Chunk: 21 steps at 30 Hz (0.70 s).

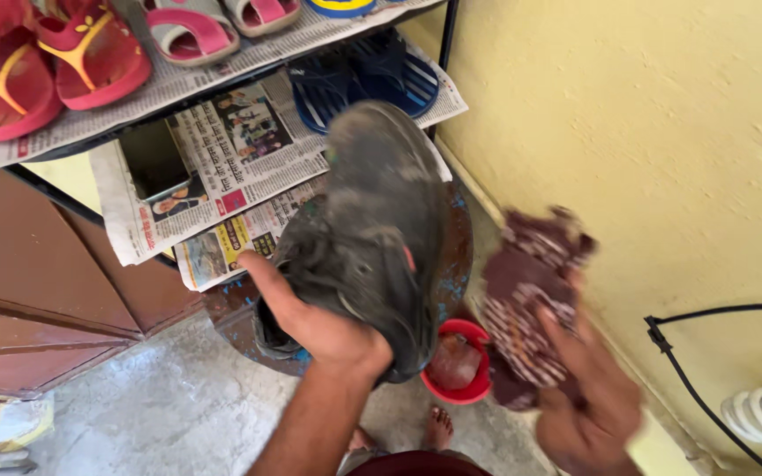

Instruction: The person wipes a pair of dirty black shoes with a patterned cloth, rotating them to clean different sides. They then tie the laces on one shoe and continue wiping the other shoe before placing both on a newspaper-lined shelf.

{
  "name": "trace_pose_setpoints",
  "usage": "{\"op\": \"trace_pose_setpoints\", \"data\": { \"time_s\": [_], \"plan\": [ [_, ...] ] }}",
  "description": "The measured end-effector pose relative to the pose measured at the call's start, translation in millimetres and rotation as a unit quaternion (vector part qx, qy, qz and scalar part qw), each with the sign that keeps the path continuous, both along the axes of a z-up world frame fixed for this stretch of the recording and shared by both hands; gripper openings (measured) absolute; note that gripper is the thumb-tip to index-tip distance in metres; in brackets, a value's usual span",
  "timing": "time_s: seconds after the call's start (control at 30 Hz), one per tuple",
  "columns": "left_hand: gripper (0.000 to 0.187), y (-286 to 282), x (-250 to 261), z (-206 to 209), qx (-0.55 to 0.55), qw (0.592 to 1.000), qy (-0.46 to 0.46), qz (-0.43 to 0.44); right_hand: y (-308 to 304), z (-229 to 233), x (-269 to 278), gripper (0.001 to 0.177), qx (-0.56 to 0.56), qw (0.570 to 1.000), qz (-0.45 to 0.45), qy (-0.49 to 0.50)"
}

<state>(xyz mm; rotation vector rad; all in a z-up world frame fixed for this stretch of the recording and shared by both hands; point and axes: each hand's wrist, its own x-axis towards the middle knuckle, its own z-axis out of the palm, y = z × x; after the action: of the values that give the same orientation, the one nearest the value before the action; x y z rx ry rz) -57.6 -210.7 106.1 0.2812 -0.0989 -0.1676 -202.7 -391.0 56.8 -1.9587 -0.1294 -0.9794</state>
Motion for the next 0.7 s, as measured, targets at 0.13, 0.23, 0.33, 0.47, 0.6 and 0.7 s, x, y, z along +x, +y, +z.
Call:
{"op": "trace_pose_setpoints", "data": {
  "time_s": [0.13, 0.23, 0.33, 0.47, 0.6, 0.7],
  "plan": [
    [0.082, -10.6, -14.1, -10.9, -0.023, 0.999, 0.038, -0.013, 42.9, -29.3, 32.5, 0.065, -0.165, 0.981, 0.045, 0.088],
    [0.075, -0.2, -16.0, -17.4, 0.009, 0.999, 0.033, -0.011, 59.3, -48.1, 25.4, 0.057, -0.126, 0.987, 0.090, 0.049],
    [0.073, 12.7, -9.7, -23.4, -0.010, 0.998, -0.060, -0.018, 67.0, -50.2, 28.3, 0.053, -0.088, 0.988, 0.121, 0.028],
    [0.084, 20.0, -12.5, -41.2, 0.066, 0.992, -0.102, -0.033, 64.2, -17.5, 28.5, 0.048, -0.018, 0.998, 0.056, 0.022],
    [0.090, 19.2, -23.4, -67.2, 0.081, 0.987, -0.110, -0.087, 56.9, 16.0, 61.4, 0.042, -0.142, 0.990, -0.007, -0.002],
    [0.094, 26.5, -26.5, -92.1, 0.099, 0.973, -0.152, -0.144, 76.1, 0.9, 68.3, 0.032, -0.097, 0.995, 0.029, 0.004]
  ]
}}
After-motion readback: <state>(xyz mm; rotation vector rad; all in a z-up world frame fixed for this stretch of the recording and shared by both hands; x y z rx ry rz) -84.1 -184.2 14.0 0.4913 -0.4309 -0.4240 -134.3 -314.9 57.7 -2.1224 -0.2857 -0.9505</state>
